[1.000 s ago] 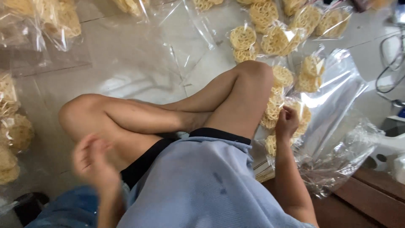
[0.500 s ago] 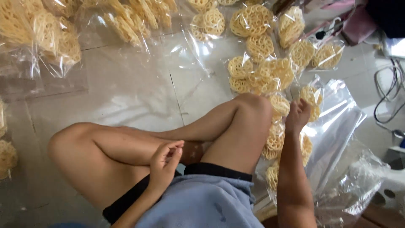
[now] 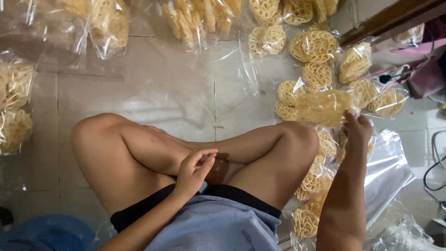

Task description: Packaging crackers into individual plastic bags while sitting on the floor.

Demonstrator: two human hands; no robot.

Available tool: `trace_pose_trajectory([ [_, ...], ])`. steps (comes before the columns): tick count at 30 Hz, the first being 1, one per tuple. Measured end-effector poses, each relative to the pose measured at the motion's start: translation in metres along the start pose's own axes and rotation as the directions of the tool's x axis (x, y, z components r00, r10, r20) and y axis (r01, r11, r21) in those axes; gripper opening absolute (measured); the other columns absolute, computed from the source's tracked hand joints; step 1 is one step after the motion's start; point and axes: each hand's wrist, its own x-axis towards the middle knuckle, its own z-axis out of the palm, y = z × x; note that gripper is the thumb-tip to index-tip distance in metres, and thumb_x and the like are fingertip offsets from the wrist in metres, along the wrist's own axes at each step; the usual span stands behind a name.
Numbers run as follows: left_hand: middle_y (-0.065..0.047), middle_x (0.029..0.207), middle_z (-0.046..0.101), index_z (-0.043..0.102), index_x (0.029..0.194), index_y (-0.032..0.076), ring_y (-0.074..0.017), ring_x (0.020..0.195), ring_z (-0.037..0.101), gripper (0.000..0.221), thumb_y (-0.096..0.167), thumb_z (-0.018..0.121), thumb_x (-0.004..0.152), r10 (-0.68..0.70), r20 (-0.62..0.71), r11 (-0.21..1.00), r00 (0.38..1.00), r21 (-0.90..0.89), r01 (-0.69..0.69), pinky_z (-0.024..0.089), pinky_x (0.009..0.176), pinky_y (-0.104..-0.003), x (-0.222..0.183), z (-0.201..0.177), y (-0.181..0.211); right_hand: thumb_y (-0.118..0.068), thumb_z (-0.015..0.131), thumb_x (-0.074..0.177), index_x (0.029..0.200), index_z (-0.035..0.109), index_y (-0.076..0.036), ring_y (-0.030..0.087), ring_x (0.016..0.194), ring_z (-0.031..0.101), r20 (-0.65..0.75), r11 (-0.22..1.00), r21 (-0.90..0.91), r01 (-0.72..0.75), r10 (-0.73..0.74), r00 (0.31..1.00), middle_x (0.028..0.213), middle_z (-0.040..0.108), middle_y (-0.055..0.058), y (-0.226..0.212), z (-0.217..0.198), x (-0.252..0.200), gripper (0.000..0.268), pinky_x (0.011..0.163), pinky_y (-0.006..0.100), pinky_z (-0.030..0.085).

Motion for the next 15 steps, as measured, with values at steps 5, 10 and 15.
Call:
trace_pose_trajectory([
  [5, -0.005, 0.101, 0.073, 0.07, 0.122, 0.003, -0.0089, 0.08, 0.063, 0.028, 0.011, 0.063, 0.096, 0.136, 0.132, 0.987, 0.982, -0.105, -0.123, 0.053, 0.072, -0.021, 0.013, 0.011, 0.0, -0.02, 0.068, 0.107, 0.116, 0.053, -0.016, 0.006, 0.083, 0.065, -0.007, 0.705, 0.688, 0.173, -0.231, 0.973, 0.102, 0.06, -0.002, -0.054, -0.01, -0.073, 0.018, 0.075, 0.022, 0.056],
  [10, -0.003, 0.096, 0.071, 0.072, 0.118, 0.004, -0.007, 0.075, 0.058, 0.023, 0.011, 0.063, 0.098, 0.149, 0.153, 0.983, 0.977, -0.13, -0.129, 0.048, 0.068, -0.02, 0.013, 0.02, 0.009, -0.022, 0.07, 0.106, 0.119, 0.054, -0.011, 0.001, 0.069, 0.062, -0.031, 0.636, 0.745, 0.199, -0.264, 0.964, 0.092, 0.066, -0.002, -0.064, 0.01, -0.094, 0.023, 0.063, 0.015, 0.056],
  [15, -0.004, 0.094, 0.073, 0.071, 0.119, 0.002, -0.0078, 0.075, 0.06, 0.027, 0.014, 0.062, 0.097, 0.103, 0.153, 0.988, 0.983, -0.127, -0.083, 0.049, 0.067, -0.02, 0.005, 0.011, -0.014, -0.017, 0.066, 0.103, 0.116, 0.058, 0.0, 0.016, 0.087, 0.065, 0.17, 0.473, 0.865, -0.167, 0.036, 0.985, 0.101, 0.06, 0.01, -0.04, 0.037, -0.044, 0.023, 0.074, 0.024, 0.061],
])
